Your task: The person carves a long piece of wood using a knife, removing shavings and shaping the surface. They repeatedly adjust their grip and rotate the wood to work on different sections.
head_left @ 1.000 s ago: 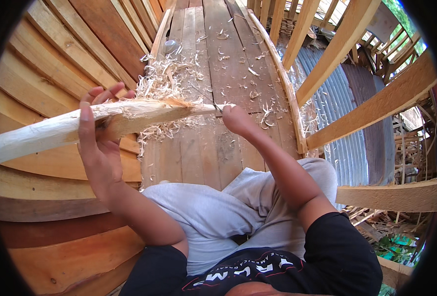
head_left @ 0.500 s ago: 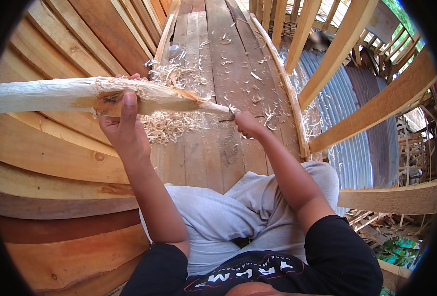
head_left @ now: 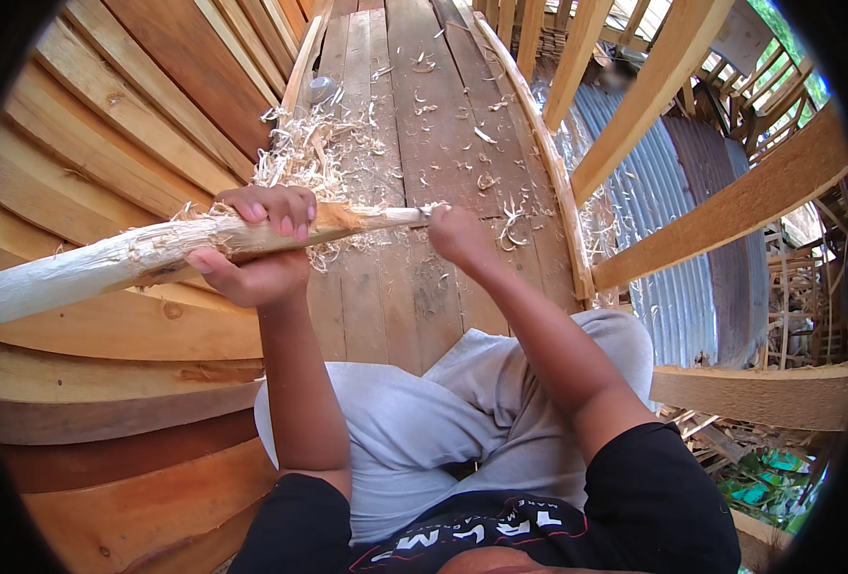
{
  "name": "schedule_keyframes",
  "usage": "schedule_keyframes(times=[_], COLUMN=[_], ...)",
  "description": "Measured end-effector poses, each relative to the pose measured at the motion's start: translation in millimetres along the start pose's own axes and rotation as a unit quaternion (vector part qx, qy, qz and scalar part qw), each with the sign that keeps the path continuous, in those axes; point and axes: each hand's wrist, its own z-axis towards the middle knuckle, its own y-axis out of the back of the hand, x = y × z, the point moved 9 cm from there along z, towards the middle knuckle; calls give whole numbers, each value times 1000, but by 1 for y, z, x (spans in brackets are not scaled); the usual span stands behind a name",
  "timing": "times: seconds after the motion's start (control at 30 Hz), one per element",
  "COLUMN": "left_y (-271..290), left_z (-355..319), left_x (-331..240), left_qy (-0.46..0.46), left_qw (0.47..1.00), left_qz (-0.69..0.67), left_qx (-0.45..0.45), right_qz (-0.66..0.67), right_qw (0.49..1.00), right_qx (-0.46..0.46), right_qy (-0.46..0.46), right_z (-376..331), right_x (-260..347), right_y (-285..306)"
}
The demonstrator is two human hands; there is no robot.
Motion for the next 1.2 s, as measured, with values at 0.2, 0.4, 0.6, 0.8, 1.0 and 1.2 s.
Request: schedule_keyframes(times=[0.2, 0.4, 0.6, 0.8, 1.0, 1.2], left_y=[-10, 19, -1, 24, 9, 10], left_z=[-1, -4, 2, -6, 0, -7], left_x=[9, -1, 9, -1, 9, -1], left_qy=[3, 28, 35, 37, 39, 34], left_qw=[999, 988, 987, 978, 986, 990], left_qz=[37, 39, 79, 63, 60, 62], left_qx=[-40, -145, -139, -194, -147, -124], right_qz=[-24, 74, -17, 35, -49, 2], right_qw=[999, 996, 999, 999, 998, 1000], right_qx=[-30, -35, -28, -28, -23, 0], right_qy=[3, -35, 16, 0, 16, 14], right_z=[9, -5, 22, -9, 34, -13], right_x=[-14, 12, -35, 32, -42, 50], right_y=[-3, -2, -9, -1, -17, 3])
